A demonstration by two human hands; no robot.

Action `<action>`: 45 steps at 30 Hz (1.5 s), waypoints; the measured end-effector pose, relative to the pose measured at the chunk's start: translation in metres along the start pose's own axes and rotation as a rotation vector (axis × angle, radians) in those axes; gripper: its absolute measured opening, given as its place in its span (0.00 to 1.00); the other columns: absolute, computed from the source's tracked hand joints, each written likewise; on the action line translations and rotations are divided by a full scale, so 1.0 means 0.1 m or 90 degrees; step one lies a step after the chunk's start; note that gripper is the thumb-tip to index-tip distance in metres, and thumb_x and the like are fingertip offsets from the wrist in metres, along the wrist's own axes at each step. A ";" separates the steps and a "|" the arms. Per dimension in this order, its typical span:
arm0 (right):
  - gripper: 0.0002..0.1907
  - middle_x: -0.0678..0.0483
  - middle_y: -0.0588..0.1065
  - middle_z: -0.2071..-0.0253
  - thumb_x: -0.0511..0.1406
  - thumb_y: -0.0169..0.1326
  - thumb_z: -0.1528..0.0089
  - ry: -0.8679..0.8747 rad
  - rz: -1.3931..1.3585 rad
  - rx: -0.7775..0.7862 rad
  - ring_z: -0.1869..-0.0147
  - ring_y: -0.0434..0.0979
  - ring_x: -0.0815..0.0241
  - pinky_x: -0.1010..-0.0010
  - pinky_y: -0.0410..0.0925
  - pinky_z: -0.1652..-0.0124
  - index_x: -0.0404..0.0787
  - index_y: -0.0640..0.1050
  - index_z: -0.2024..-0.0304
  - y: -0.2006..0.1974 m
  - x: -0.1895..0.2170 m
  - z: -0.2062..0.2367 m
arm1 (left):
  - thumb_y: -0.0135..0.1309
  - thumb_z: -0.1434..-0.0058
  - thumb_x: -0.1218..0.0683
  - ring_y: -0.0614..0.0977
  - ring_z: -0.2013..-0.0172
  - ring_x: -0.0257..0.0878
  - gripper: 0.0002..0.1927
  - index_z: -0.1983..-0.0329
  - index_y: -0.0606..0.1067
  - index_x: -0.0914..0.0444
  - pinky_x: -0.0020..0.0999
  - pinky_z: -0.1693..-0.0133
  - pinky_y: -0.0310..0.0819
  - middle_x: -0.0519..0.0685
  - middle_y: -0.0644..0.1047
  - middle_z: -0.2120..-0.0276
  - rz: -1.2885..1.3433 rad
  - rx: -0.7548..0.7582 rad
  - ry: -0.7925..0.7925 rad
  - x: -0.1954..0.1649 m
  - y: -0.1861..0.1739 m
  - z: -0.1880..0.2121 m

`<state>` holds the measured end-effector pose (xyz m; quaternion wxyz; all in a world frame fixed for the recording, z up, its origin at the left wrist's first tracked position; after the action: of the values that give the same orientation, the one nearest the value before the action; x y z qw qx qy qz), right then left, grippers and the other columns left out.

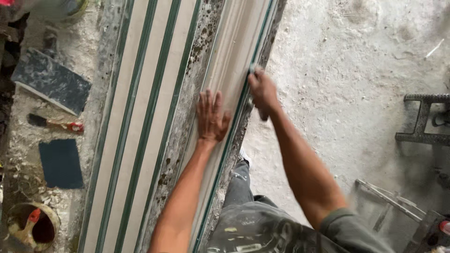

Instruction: The person sands long decorative plaster moldings laid on a workbench, rubbing a small sanding block along the grooved surfaces by hand. They slide and flip the moldings to reach different sides and move between several pieces, working the full length of each strip.

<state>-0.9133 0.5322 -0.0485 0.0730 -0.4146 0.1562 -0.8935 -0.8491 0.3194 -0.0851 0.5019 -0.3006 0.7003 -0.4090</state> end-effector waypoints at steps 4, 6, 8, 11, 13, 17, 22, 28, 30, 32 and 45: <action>0.23 0.42 0.75 0.66 0.44 0.43 0.26 -0.017 0.053 -0.018 0.73 0.72 0.58 0.64 0.69 0.75 0.42 0.73 0.34 -0.05 0.08 -0.02 | 0.31 0.27 0.35 0.48 0.24 0.62 0.35 0.20 0.54 0.53 0.64 0.28 0.37 0.57 0.49 0.22 -0.076 0.102 -0.078 -0.13 0.06 -0.12; 0.27 0.39 0.77 0.47 0.46 0.46 0.27 -0.078 0.114 -0.083 0.61 0.82 0.56 0.67 0.73 0.62 0.46 0.65 0.28 0.17 -0.11 0.39 | 0.29 0.25 0.36 0.49 0.22 0.61 0.34 0.20 0.54 0.51 0.64 0.27 0.37 0.56 0.50 0.21 -0.059 0.098 -0.081 -0.14 0.04 -0.10; 0.32 0.37 0.76 0.42 0.46 0.48 0.28 -0.134 0.107 -0.077 0.46 0.78 0.51 0.65 0.70 0.51 0.47 0.62 0.23 0.29 -0.24 0.66 | 0.27 0.26 0.35 0.49 0.23 0.61 0.34 0.20 0.55 0.50 0.64 0.27 0.38 0.55 0.51 0.21 -0.052 0.071 -0.078 -0.15 0.01 -0.08; 0.29 0.42 0.79 0.44 0.46 0.48 0.32 -0.139 0.041 -0.059 0.59 0.81 0.61 0.68 0.76 0.65 0.46 0.66 0.29 0.15 -0.11 0.41 | 0.27 0.26 0.35 0.50 0.24 0.62 0.35 0.21 0.56 0.51 0.65 0.28 0.39 0.57 0.52 0.22 -0.035 0.085 -0.080 -0.13 0.03 -0.10; 0.26 0.43 0.82 0.58 0.50 0.38 0.25 0.108 -0.040 -0.006 0.77 0.61 0.63 0.67 0.64 0.77 0.47 0.68 0.29 -0.15 0.13 -0.17 | 0.28 0.26 0.35 0.51 0.24 0.62 0.34 0.21 0.56 0.52 0.65 0.29 0.40 0.57 0.52 0.22 -0.042 0.082 -0.081 -0.12 0.04 -0.10; 0.24 0.47 0.73 0.70 0.46 0.44 0.26 0.010 0.005 -0.001 0.81 0.68 0.67 0.67 0.68 0.80 0.42 0.72 0.32 -0.52 0.63 -0.93 | 0.27 0.26 0.35 0.51 0.24 0.61 0.34 0.21 0.56 0.51 0.64 0.28 0.40 0.57 0.52 0.22 -0.063 0.073 -0.069 -0.12 0.04 -0.09; 0.29 0.37 0.80 0.51 0.50 0.47 0.30 -0.080 0.179 -0.093 0.55 0.83 0.46 0.55 0.73 0.53 0.43 0.70 0.31 -0.01 0.05 0.01 | 0.32 0.27 0.38 0.52 0.24 0.62 0.33 0.22 0.58 0.52 0.64 0.29 0.41 0.58 0.54 0.23 -0.060 0.066 -0.079 -0.15 -0.01 -0.11; 0.26 0.36 0.78 0.57 0.49 0.46 0.29 -0.051 0.205 -0.061 0.57 0.79 0.42 0.53 0.72 0.57 0.42 0.72 0.35 0.00 0.02 0.13 | 0.38 0.29 0.40 0.54 0.25 0.63 0.33 0.23 0.59 0.54 0.65 0.29 0.43 0.59 0.55 0.24 -0.060 0.049 -0.070 -0.18 -0.05 -0.15; 0.25 0.39 0.78 0.63 0.49 0.44 0.27 -0.115 0.234 -0.063 0.63 0.80 0.48 0.56 0.73 0.63 0.38 0.75 0.41 -0.33 0.47 -0.49 | 0.39 0.29 0.40 0.54 0.26 0.64 0.33 0.23 0.59 0.54 0.65 0.30 0.43 0.59 0.55 0.24 -0.048 0.030 -0.069 -0.17 -0.05 -0.15; 0.27 0.42 0.78 0.69 0.49 0.41 0.25 -0.038 0.241 0.000 0.70 0.80 0.53 0.59 0.74 0.70 0.33 0.77 0.47 -0.64 0.90 -1.17 | 0.40 0.29 0.40 0.54 0.26 0.64 0.32 0.23 0.60 0.54 0.65 0.30 0.44 0.59 0.56 0.24 -0.044 0.032 -0.077 -0.15 -0.04 -0.15; 0.28 0.30 0.79 0.55 0.46 0.45 0.31 0.123 0.118 0.026 0.54 0.83 0.38 0.52 0.74 0.54 0.52 0.64 0.28 -0.28 0.61 -0.33 | 0.39 0.29 0.40 0.52 0.24 0.63 0.34 0.25 0.62 0.61 0.76 0.31 0.33 0.63 0.56 0.24 -0.061 0.073 -0.087 -0.18 0.23 -1.26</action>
<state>-0.9780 0.5499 -0.0150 0.1487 -0.3091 0.1821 -0.9215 -0.9635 0.3799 -0.0761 0.5450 -0.3318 0.6247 -0.4501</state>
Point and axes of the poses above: each hand's wrist, its own z-axis away from the middle knuckle, its own y-axis out of the palm, x = y × z, the point moved 2 cm from there along -z, towards the middle knuckle
